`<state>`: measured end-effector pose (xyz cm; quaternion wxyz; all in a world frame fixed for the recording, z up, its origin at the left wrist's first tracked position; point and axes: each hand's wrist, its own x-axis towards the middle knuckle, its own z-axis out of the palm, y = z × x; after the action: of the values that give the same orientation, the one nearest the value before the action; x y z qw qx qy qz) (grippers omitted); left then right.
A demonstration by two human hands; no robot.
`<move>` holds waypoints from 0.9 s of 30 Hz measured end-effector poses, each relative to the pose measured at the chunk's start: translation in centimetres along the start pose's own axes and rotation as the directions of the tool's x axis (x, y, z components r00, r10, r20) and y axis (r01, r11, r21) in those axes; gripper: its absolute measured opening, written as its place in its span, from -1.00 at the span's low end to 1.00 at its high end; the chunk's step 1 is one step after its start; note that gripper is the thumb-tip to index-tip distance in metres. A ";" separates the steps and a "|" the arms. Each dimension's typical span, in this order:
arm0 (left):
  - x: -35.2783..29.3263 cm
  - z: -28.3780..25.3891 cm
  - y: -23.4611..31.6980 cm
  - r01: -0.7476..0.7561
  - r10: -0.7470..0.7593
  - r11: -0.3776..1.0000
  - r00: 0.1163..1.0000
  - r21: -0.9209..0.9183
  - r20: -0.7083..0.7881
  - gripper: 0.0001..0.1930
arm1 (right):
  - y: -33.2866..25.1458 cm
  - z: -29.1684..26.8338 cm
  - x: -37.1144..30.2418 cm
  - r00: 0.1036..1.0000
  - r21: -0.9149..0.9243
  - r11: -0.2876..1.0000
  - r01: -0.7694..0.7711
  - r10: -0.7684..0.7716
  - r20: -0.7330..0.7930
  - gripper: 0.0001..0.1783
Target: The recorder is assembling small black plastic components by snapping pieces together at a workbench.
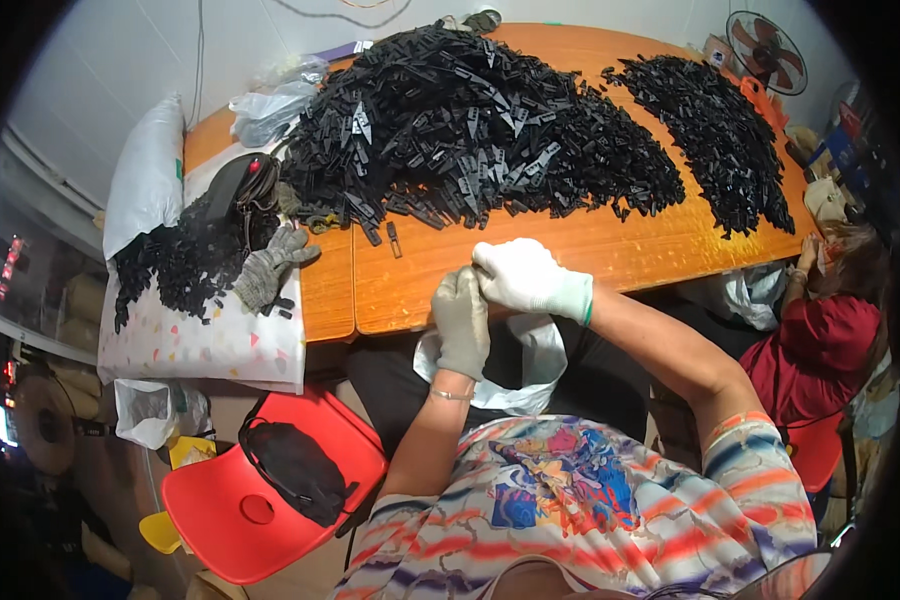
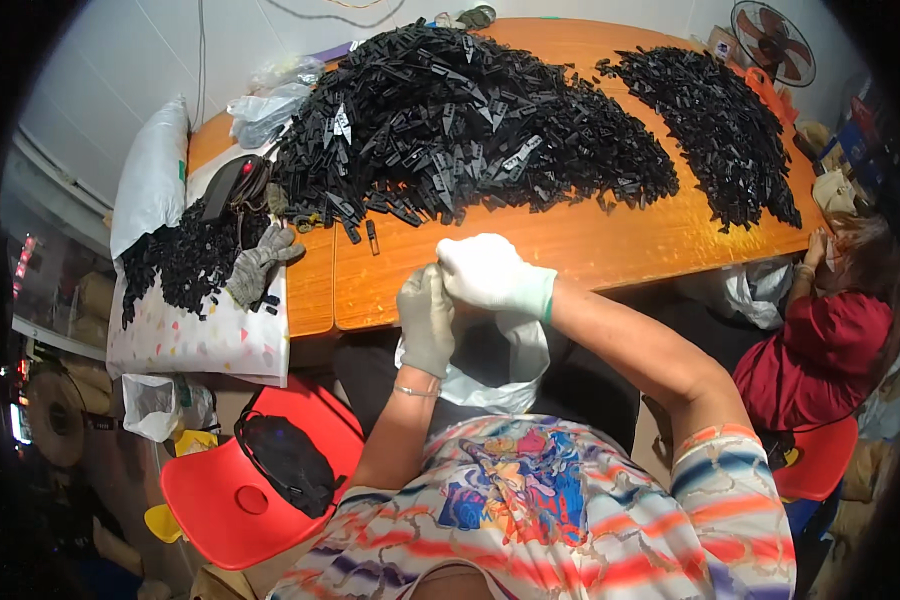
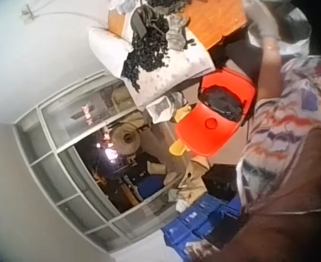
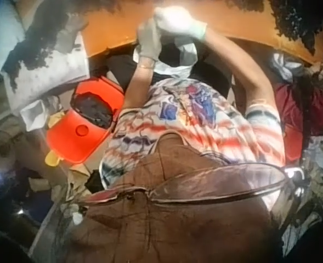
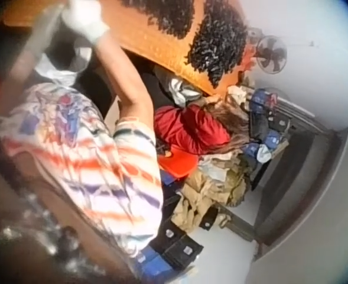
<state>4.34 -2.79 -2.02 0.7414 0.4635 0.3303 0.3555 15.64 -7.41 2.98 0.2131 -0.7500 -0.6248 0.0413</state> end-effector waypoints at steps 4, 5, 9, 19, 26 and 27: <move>0.6 -0.3 -0.1 -0.007 0.006 1.000 1.000 0.026 0.025 -0.75 | 0.3 0.4 -0.4 0.998 -0.036 0.999 -0.005 0.003 -0.061 -0.84; 0.5 -0.1 1.2 0.084 -0.082 0.996 0.995 -0.037 0.058 -0.75 | 0.6 0.5 -0.5 0.998 -0.036 0.999 -0.023 0.021 -0.062 -0.84; 1.0 -0.2 2.8 0.060 -0.056 0.998 0.972 -0.010 0.229 -0.82 | 0.4 -1.1 -0.2 0.978 0.050 0.979 -0.196 0.199 -0.062 -0.82; -2.4 -3.0 0.9 0.286 -0.222 0.951 0.897 -0.119 0.383 -0.84 | 2.3 -2.3 -3.8 0.947 0.888 0.332 -0.318 0.061 0.317 -0.63; -3.4 -3.2 0.0 0.351 -0.241 0.911 0.880 -0.218 0.410 -0.77 | 0.0 -0.7 -3.5 0.919 0.767 0.510 -0.389 0.267 0.289 -0.71; -3.7 -3.5 0.0 0.377 -0.283 0.910 0.869 -0.172 0.405 -0.77 | 0.5 -0.6 -3.3 0.902 0.734 0.525 -0.430 0.218 0.372 -0.71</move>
<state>-0.51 -4.30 -2.68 0.8917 0.3631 0.2126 0.1666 15.54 -10.81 2.66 0.4404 -0.6651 -0.4070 0.4451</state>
